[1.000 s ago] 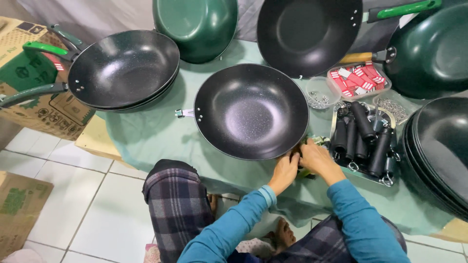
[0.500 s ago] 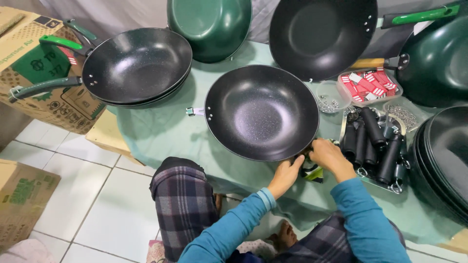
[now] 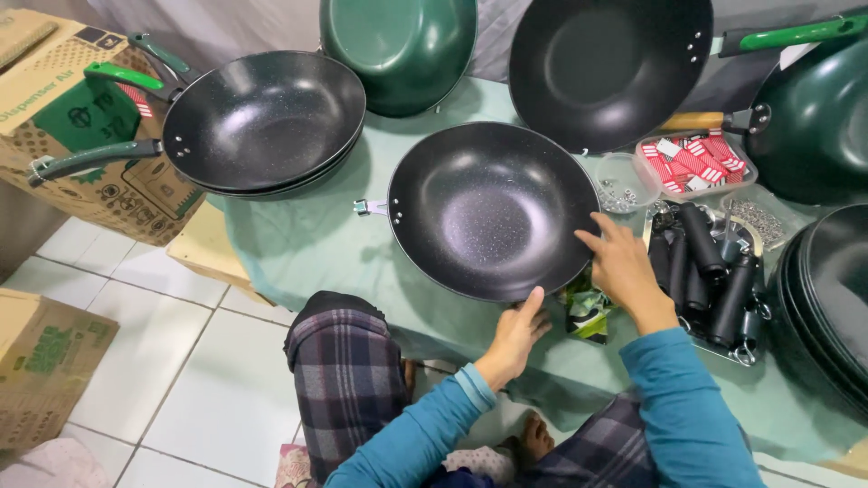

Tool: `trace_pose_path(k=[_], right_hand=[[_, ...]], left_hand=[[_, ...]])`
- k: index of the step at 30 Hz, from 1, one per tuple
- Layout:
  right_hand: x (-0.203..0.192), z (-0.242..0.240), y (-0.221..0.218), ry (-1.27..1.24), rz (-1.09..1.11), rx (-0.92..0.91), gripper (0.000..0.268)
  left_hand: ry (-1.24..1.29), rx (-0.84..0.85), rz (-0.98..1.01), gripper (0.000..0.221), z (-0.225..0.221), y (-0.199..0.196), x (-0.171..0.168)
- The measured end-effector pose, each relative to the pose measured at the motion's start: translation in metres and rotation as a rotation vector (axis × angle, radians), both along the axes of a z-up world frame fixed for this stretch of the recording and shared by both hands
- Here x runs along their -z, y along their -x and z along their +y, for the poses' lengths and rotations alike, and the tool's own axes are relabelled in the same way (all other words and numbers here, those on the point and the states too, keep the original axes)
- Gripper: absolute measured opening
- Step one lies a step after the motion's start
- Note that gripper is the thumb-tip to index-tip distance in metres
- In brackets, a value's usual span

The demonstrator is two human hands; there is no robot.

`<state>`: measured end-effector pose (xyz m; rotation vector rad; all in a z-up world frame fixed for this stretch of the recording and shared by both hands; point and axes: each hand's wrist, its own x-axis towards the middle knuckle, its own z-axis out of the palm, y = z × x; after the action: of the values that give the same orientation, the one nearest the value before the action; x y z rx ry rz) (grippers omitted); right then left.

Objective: Assemble handles onto woks using a screwdriver and brackets

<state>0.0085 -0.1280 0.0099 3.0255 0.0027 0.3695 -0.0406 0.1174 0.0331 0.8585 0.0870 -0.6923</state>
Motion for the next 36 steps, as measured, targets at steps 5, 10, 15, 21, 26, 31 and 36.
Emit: trace_pose_path(k=[5,10,15,21,26,31,36], right_hand=[[0.021,-0.015,-0.001,0.080,-0.037,-0.018,0.036],[0.026,-0.014,0.000,0.157,0.002,-0.013,0.030],[-0.004,0.019,0.004,0.029,0.272,0.015,0.013],[-0.068,0.077,0.016,-0.369,0.548,-0.026,0.019],[-0.092,0.101,0.023,-0.571,0.600,-0.100,0.026],[-0.083,0.083,0.021,-0.580,0.546,-0.084,0.032],[-0.085,0.066,0.023,-0.427,0.520,0.042,0.045]], left_hand=[[0.011,0.025,0.014,0.092,-0.001,-0.005,0.028],[0.026,-0.028,0.033,0.089,0.006,-0.007,0.043],[0.033,-0.200,0.070,0.082,0.026,-0.009,0.006],[-0.074,-0.398,0.108,0.076,0.032,-0.022,0.016],[-0.166,-0.440,0.118,0.057,0.047,-0.053,0.047],[-0.233,-0.458,0.113,0.048,0.077,-0.092,0.061],[-0.229,-0.459,0.151,0.037,0.102,-0.168,0.131]])
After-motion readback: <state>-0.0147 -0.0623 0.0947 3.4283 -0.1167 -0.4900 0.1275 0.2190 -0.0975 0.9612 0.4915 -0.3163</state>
